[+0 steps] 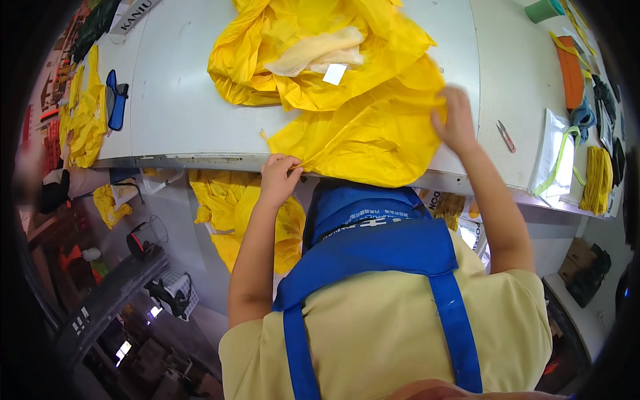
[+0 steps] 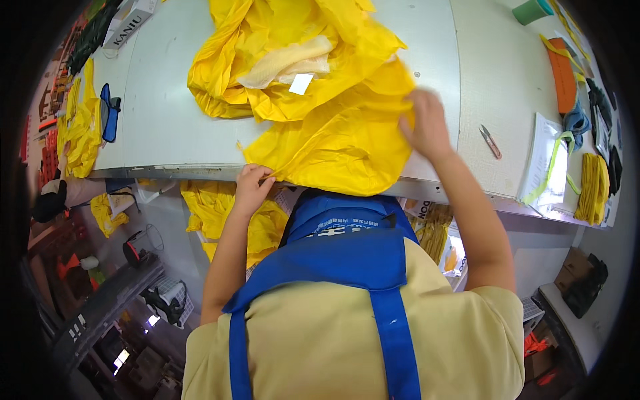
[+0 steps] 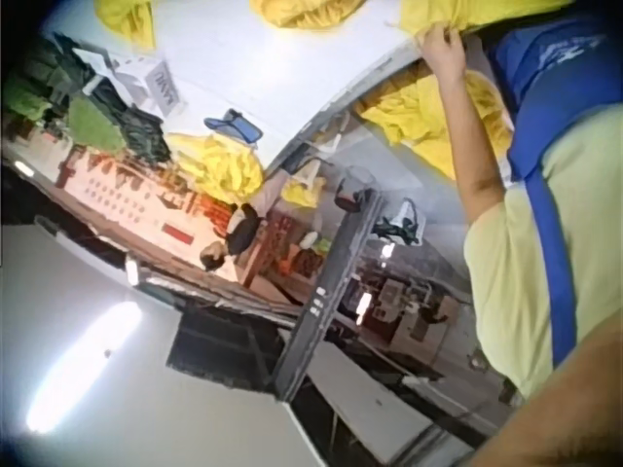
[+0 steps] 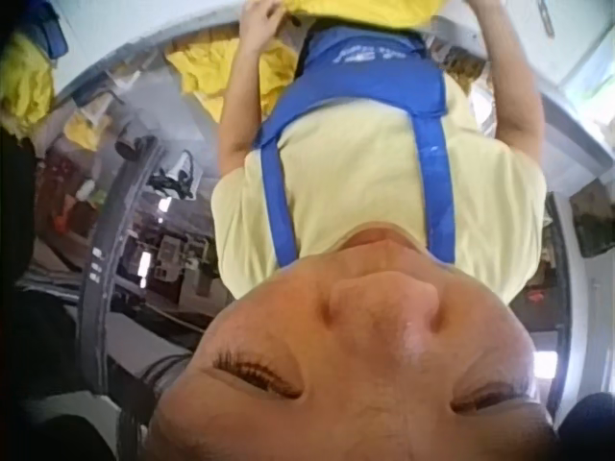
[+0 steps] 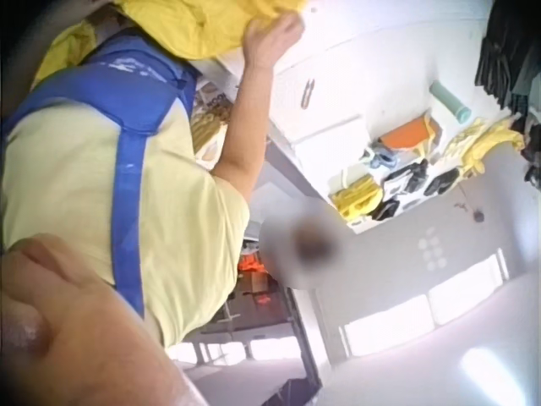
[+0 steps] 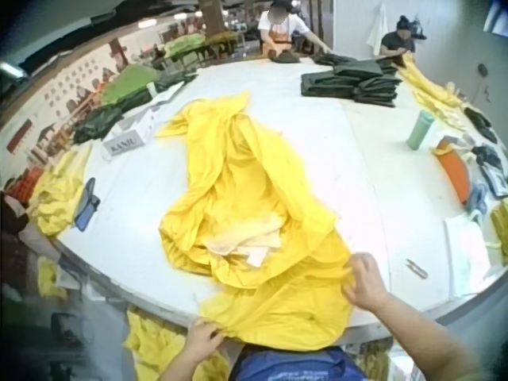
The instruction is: The person trims loose threads and edges from a yellow raincoat using small scissors. They repeatedly unfold, smooth, and reposition the garment on a white table, cutting small sections and then folding the coat.
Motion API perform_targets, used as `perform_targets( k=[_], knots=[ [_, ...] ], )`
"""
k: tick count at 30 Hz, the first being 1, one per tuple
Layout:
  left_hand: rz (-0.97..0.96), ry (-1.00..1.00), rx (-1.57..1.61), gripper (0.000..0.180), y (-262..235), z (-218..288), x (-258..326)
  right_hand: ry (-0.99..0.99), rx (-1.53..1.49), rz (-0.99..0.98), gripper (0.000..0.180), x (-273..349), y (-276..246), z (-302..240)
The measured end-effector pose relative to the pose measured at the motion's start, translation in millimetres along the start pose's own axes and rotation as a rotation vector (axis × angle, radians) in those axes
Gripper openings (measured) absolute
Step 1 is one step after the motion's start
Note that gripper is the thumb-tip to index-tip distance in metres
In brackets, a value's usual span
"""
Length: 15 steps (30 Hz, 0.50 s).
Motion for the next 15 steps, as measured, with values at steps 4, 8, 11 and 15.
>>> perform_targets(
  k=[4, 8, 11, 15],
  knots=[
    [0.035, -0.1, 0.217, 0.01, -5.5, -11.3, 1.1, -0.361, 0.039, 0.001, 0.033, 69.8, -32.3, -83.0],
    [0.016, -0.159, 0.282, 0.014, -9.9, -8.1, -2.7, -0.386, 0.156, -0.235, 0.045, 99.2, -17.7, -93.8],
    [0.011, -0.186, 0.295, 0.014, -12.5, -9.0, -3.6, -0.336, 0.273, -0.387, 0.053, 95.2, -9.7, -77.8],
    [-0.002, -0.171, 0.309, 0.014, -20.1, -8.3, -9.9, -0.512, 0.319, -0.299, 0.047, 88.6, -21.0, -73.2]
  ],
)
Point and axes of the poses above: each hand's wrist, its own x-axis away from the middle knuckle, its own y-axis out of the palm, z = x × y, the point moved 3 cm from there along -x, towards the middle knuckle, and after that the axes turned 15 degrees about x, right-handed, at the moved point
